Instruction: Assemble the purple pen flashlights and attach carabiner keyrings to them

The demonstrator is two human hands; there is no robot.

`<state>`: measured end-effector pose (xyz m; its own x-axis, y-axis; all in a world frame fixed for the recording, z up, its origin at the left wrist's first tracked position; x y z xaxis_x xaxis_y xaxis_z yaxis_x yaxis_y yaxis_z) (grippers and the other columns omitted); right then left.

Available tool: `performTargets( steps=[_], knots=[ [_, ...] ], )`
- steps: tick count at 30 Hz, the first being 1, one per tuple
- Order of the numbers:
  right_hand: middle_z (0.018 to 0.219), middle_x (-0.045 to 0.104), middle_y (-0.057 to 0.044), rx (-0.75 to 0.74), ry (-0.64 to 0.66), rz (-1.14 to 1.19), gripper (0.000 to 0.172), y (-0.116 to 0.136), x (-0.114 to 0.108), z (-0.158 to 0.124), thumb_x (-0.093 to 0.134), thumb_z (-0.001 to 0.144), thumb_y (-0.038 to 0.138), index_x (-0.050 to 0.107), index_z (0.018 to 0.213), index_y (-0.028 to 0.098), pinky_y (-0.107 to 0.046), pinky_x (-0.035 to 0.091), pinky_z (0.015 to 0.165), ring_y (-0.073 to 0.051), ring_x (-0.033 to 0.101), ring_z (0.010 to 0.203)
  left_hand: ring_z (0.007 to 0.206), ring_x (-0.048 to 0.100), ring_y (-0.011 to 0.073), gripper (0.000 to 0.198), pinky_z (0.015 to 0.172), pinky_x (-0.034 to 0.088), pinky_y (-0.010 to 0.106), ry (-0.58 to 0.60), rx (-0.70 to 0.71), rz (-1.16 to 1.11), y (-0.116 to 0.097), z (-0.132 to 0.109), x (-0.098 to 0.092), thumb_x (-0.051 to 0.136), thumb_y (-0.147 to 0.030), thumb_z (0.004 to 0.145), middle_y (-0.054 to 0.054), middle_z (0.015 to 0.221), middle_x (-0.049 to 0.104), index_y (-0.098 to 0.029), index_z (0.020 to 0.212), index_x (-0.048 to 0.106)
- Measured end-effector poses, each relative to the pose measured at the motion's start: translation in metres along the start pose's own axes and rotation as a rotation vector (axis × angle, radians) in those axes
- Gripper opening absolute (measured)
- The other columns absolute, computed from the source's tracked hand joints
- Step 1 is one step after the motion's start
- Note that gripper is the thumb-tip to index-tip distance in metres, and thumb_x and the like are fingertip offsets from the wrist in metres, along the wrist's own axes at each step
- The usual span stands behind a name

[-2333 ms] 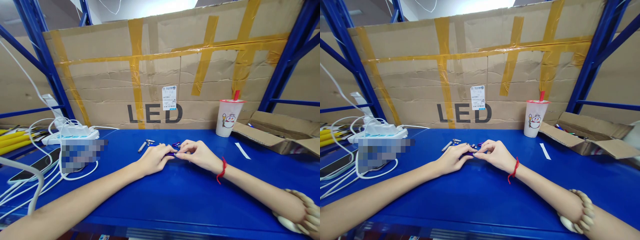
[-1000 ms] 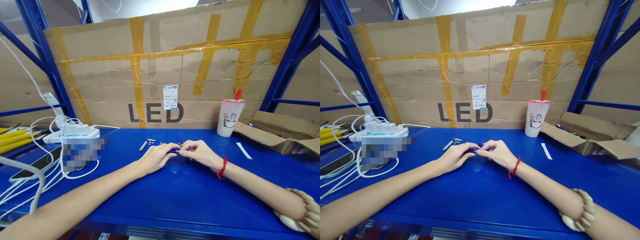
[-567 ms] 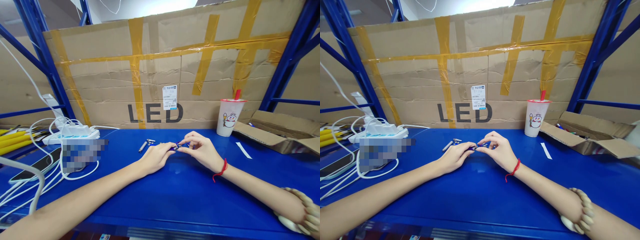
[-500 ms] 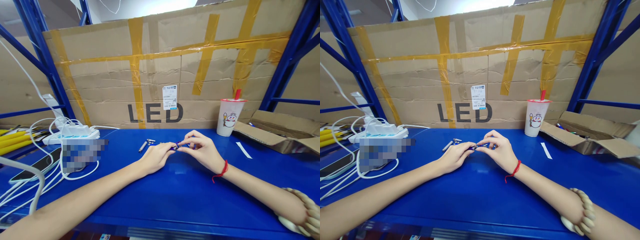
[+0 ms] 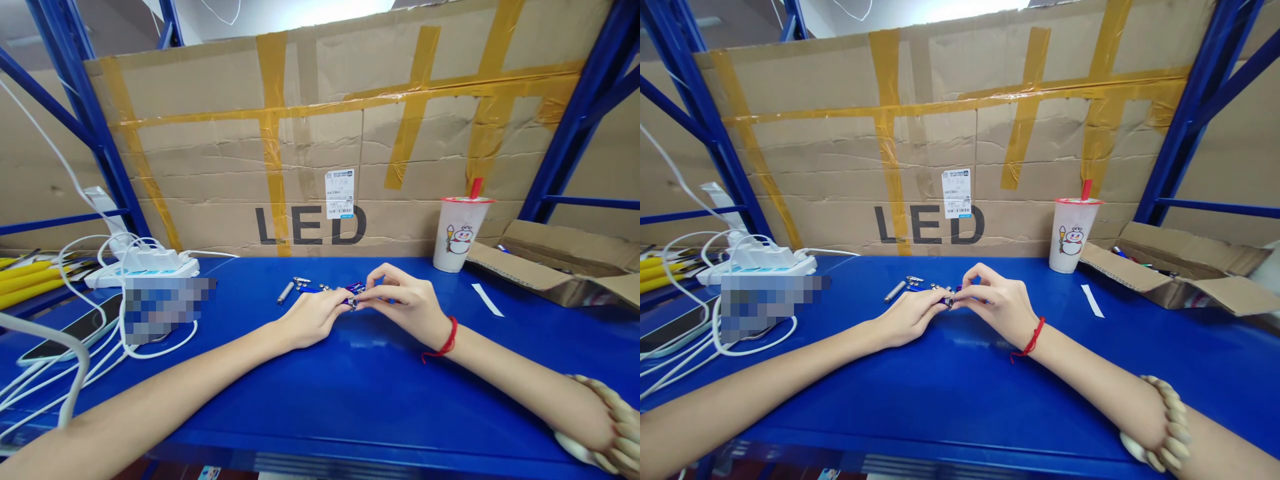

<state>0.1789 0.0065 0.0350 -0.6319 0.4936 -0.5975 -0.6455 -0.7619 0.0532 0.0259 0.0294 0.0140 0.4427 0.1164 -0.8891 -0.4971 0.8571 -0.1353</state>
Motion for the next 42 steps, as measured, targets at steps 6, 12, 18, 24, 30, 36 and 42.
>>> performTargets(
  steps=[6,12,18,24,30,36,42],
  knots=[
    [0.076,0.060,-0.002,-0.072,-0.051,-0.029,0.024,0.002,-0.001,-0.001,0.055,0.083,0.036,0.072,0.072,0.023,-0.018,0.038,0.047,-0.006,0.053,0.051,0.088,0.060,0.0190,0.023,0.075,0.046,0.028,0.042,-0.016,-0.045,0.000,0.000,0.002,0.028,-0.024,0.093,0.007,0.097,0.061,-0.017,0.100,0.049],
    [0.075,0.059,-0.002,-0.071,-0.039,-0.025,0.024,0.003,0.000,-0.002,0.058,0.081,0.036,0.071,0.069,0.021,-0.018,0.037,0.048,-0.006,0.053,0.053,0.085,0.061,0.0182,0.021,0.074,0.046,0.027,0.073,-0.021,-0.087,-0.001,-0.001,0.003,0.031,-0.021,0.092,0.006,0.094,0.062,-0.018,0.102,0.049],
    [0.075,0.060,-0.002,0.094,-0.006,0.023,0.029,0.000,0.004,-0.002,0.060,0.077,0.044,0.071,0.066,0.020,-0.020,0.036,0.047,-0.005,0.047,0.047,0.082,0.062,0.0171,0.018,0.074,0.046,0.026,0.048,-0.008,-0.100,-0.002,-0.001,0.002,0.034,-0.020,0.091,0.005,0.090,0.063,-0.017,0.101,0.049],
    [0.070,0.059,-0.002,0.413,0.071,0.182,0.026,-0.007,0.013,-0.001,0.066,0.069,0.044,0.071,0.064,0.019,-0.022,0.036,0.046,-0.008,0.047,0.048,0.083,0.061,0.0168,0.017,0.074,0.046,0.026,0.004,0.004,-0.120,0.000,-0.002,0.002,0.036,-0.020,0.090,0.006,0.095,0.063,-0.016,0.100,0.049],
    [0.068,0.060,-0.003,0.601,0.204,0.353,0.025,-0.013,0.021,-0.002,0.066,0.066,0.041,0.072,0.063,0.017,-0.025,0.036,0.050,-0.010,0.047,0.054,0.086,0.061,0.0172,0.015,0.074,0.047,0.026,-0.050,0.022,-0.112,0.003,-0.003,0.002,0.038,-0.022,0.090,0.005,0.095,0.064,-0.017,0.098,0.050],
    [0.062,0.059,-0.001,0.814,0.295,0.517,0.027,-0.015,0.026,-0.006,0.066,0.063,0.041,0.070,0.061,0.014,-0.024,0.034,0.049,-0.008,0.043,0.049,0.085,0.060,0.0163,0.013,0.075,0.047,0.026,-0.109,0.057,-0.091,0.001,-0.003,0.001,0.041,-0.021,0.089,0.004,0.093,0.064,-0.017,0.095,0.052],
    [0.058,0.055,0.002,0.918,0.328,0.590,0.027,-0.014,0.027,-0.008,0.068,0.062,0.040,0.068,0.060,0.013,-0.023,0.030,0.045,-0.005,0.036,0.044,0.083,0.060,0.0165,0.010,0.074,0.047,0.026,-0.150,0.063,-0.049,0.001,-0.003,0.000,0.044,-0.020,0.088,0.004,0.092,0.064,-0.018,0.093,0.052]
  ],
)
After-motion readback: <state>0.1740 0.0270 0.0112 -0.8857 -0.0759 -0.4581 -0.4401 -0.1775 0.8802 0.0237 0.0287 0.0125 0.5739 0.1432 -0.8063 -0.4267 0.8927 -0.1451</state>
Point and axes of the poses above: each hand's wrist, its own z-axis towards the middle knuckle, its own x-axis out of the palm, y = z × x, the point moved 4 cm from there along z, towards the middle knuckle
